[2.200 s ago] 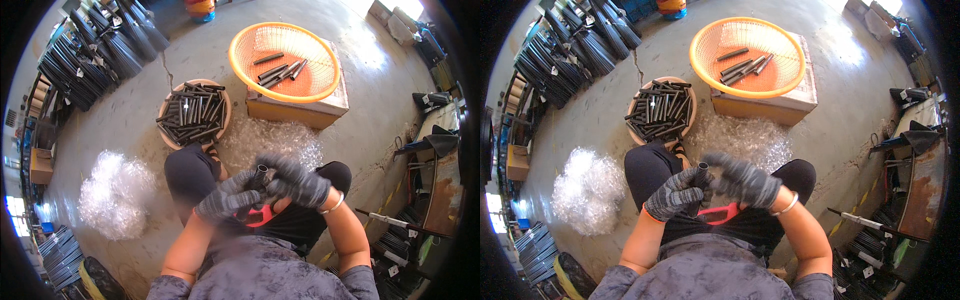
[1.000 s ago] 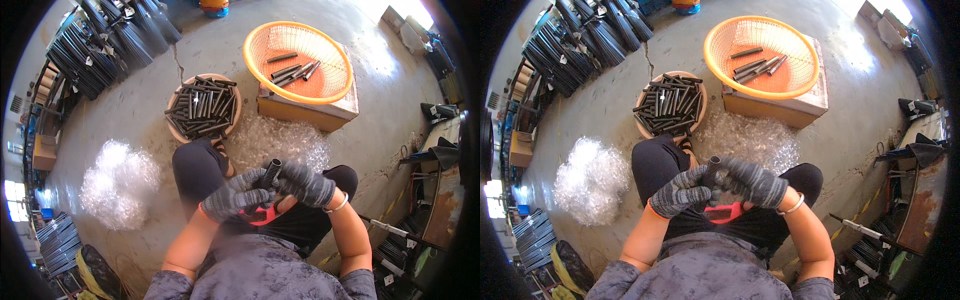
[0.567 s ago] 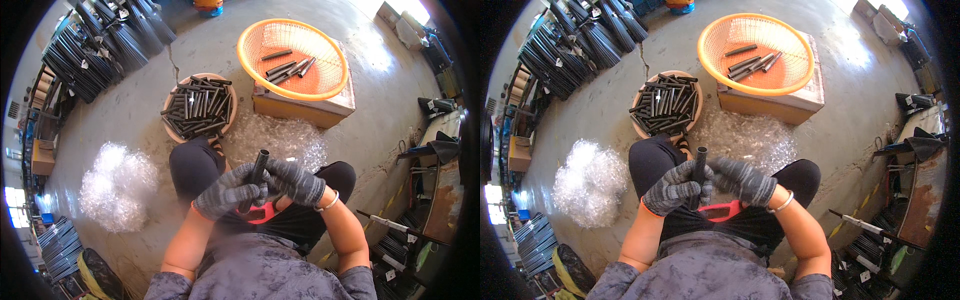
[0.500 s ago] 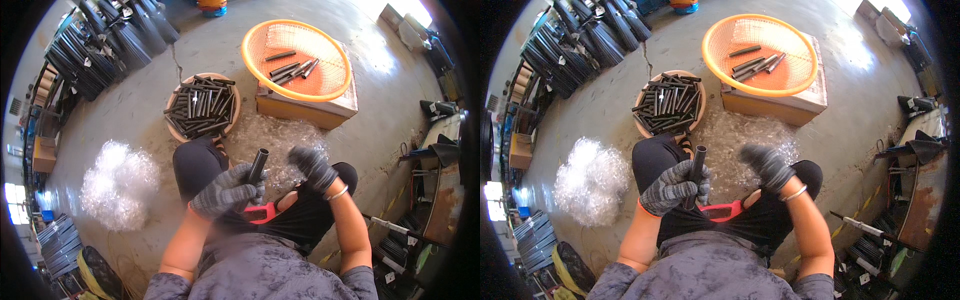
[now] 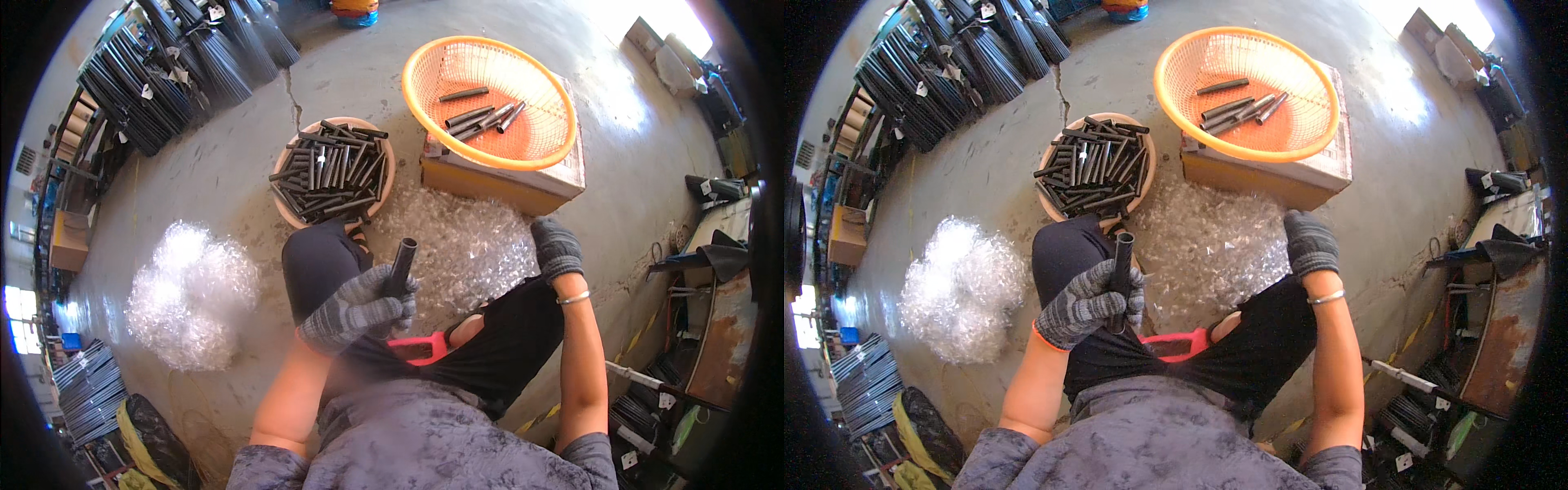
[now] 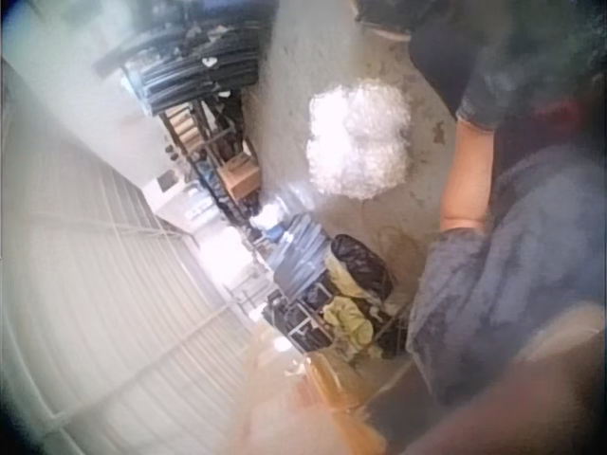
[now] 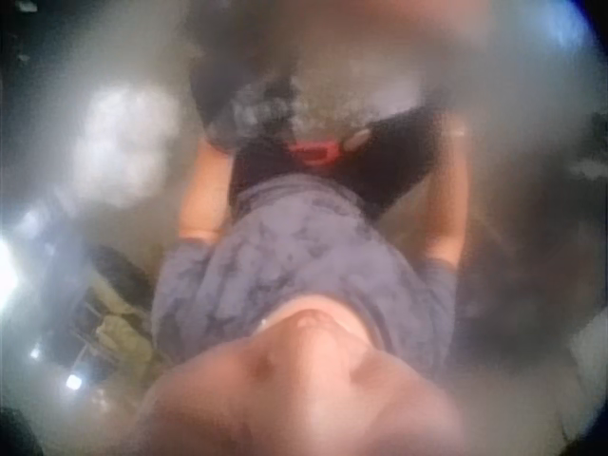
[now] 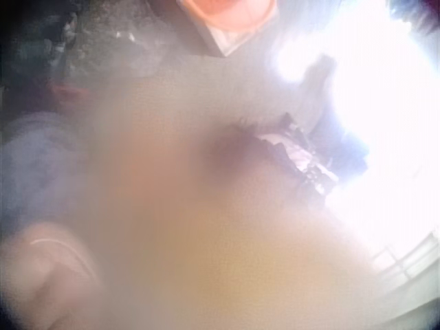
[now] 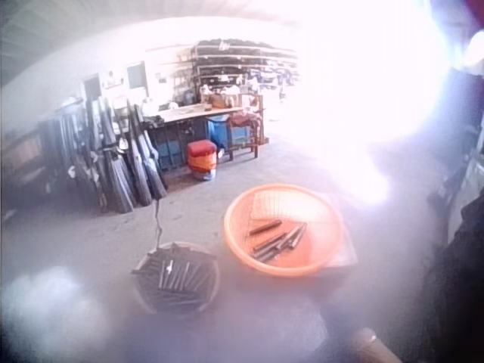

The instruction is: The person picks up metal pipes one by one from a bin and a basket, turns them over in their hands, and wipes them with a cloth.

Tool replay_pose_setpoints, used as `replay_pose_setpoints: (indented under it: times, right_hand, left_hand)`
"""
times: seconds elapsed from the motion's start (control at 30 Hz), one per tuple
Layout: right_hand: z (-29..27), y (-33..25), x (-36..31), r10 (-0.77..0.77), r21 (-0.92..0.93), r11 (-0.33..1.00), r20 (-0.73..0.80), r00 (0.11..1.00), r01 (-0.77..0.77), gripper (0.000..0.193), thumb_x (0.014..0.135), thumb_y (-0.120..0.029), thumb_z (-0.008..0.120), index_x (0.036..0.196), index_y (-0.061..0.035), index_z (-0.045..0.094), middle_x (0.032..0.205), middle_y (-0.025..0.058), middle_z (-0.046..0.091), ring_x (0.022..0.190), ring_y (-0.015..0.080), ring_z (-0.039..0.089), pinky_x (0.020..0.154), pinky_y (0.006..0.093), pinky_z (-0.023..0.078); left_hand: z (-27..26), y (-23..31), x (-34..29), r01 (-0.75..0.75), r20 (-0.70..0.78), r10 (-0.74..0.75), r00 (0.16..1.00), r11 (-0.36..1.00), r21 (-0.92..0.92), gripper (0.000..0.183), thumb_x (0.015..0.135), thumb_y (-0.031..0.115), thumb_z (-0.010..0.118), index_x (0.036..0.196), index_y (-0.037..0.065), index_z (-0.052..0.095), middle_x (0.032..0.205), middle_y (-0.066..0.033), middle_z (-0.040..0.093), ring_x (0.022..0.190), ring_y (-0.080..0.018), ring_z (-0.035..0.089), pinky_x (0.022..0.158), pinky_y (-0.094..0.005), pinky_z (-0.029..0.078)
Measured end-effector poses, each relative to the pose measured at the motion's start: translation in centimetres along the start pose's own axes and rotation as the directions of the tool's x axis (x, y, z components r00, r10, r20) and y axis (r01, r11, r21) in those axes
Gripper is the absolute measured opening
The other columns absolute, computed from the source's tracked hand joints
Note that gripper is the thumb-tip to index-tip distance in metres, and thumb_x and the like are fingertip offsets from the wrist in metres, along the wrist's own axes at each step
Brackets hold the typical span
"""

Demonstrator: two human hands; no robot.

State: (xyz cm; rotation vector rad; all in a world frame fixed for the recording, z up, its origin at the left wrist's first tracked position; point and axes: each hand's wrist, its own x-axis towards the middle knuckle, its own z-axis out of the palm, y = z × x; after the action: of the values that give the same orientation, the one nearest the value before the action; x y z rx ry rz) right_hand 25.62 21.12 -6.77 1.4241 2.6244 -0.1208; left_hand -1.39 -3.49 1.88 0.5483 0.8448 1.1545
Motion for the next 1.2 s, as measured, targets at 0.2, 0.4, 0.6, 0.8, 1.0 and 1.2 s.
replay_pose_setpoints:
  times: [0.2, 0.4, 0.6, 0.8, 1.0, 1.2]
  right_hand:
    - [-8.2, -11.1, -6.1, -0.57, 0.974, 0.211, 0.05, 0.82, 0.088, 0.039, 0.081, -0.002, 0.055, 0.119, -0.0055, 0.052, 0.098, 0.0081, 0.062, 0.089, 0.018, 0.056, 0.078, 0.0282, 0.045]
    - [-2.2, -0.8, 0.2, 0.008, 0.09, 0.996, 0.204, 0.979, -0.027, 0.024, 0.083, -0.007, 0.055, 0.106, -0.0022, 0.058, 0.092, 0.0019, 0.059, 0.078, 0.0123, 0.055, 0.068, 0.0267, 0.047]
    - [-8.6, -11.3, -6.0, -0.606, 0.975, 0.095, -0.104, 0.789, 0.201, 0.052, 0.075, -0.005, 0.065, 0.124, -0.0033, 0.046, 0.113, 0.0049, 0.056, 0.081, 0.0167, 0.057, 0.073, 0.0305, 0.047]
    - [2.3, -1.4, -1.3, -0.21, 0.913, 0.339, -0.16, 0.965, 0.225, 0.022, 0.085, -0.002, 0.045, 0.103, 0.0012, 0.058, 0.103, 0.0096, 0.062, 0.092, 0.0198, 0.059, 0.083, 0.0319, 0.048]
    - [-3.5, 0.6, -2.5, -0.08, 0.753, 0.648, -0.083, 0.993, 0.115, 0.054, 0.074, -0.007, 0.063, 0.125, -0.0042, 0.044, 0.117, 0.0177, 0.054, 0.101, 0.029, 0.055, 0.088, 0.0363, 0.043]
    - [-4.4, -8.9, -5.5, -0.528, 0.966, 0.212, -0.017, 0.849, 0.151, 0.04, 0.075, 0.004, 0.062, 0.113, -0.0052, 0.053, 0.098, 0.0023, 0.06, 0.092, 0.0145, 0.054, 0.081, 0.0282, 0.044]
  left_hand:
    - [1.9, -0.3, 1.1, -0.009, -0.055, 0.015, 0.998, 0.993, 0.119, 0.037, 0.083, 0.008, 0.06, 0.119, 0.003, 0.049, 0.094, -0.0053, 0.059, 0.086, -0.0178, 0.058, 0.076, -0.0312, 0.048]
    - [-0.5, 0.0, -0.4, -0.033, -0.002, 0.033, 0.999, 0.999, -0.028, 0.037, 0.084, 0.009, 0.059, 0.119, 0.004, 0.048, 0.097, -0.0063, 0.058, 0.087, -0.0175, 0.057, 0.076, -0.0336, 0.049]
    - [1.9, -0.2, 1.4, -0.033, -0.002, 0.034, 0.999, 0.961, 0.273, 0.039, 0.082, 0.006, 0.062, 0.118, 0.003, 0.049, 0.094, -0.005, 0.059, 0.088, -0.0163, 0.056, 0.079, -0.0309, 0.047]
    - [0.1, 1.0, -0.2, -0.007, 0.038, 0.006, 0.999, 0.999, 0.031, 0.038, 0.082, 0.009, 0.061, 0.118, 0.003, 0.049, 0.094, -0.0061, 0.058, 0.087, -0.017, 0.056, 0.076, -0.0327, 0.048]
    - [0.2, -0.5, 0.9, 0.038, 0.017, -0.04, 0.999, 0.994, 0.099, 0.037, 0.083, 0.004, 0.059, 0.119, 0.003, 0.049, 0.096, -0.0026, 0.058, 0.089, -0.0159, 0.056, 0.078, -0.0307, 0.048]
    - [2.1, 0.7, 2.1, 0.01, 0.054, -0.027, 0.998, 0.957, 0.291, 0.037, 0.082, 0.005, 0.061, 0.116, 0.002, 0.049, 0.096, -0.0045, 0.058, 0.089, -0.015, 0.056, 0.081, -0.0294, 0.045]
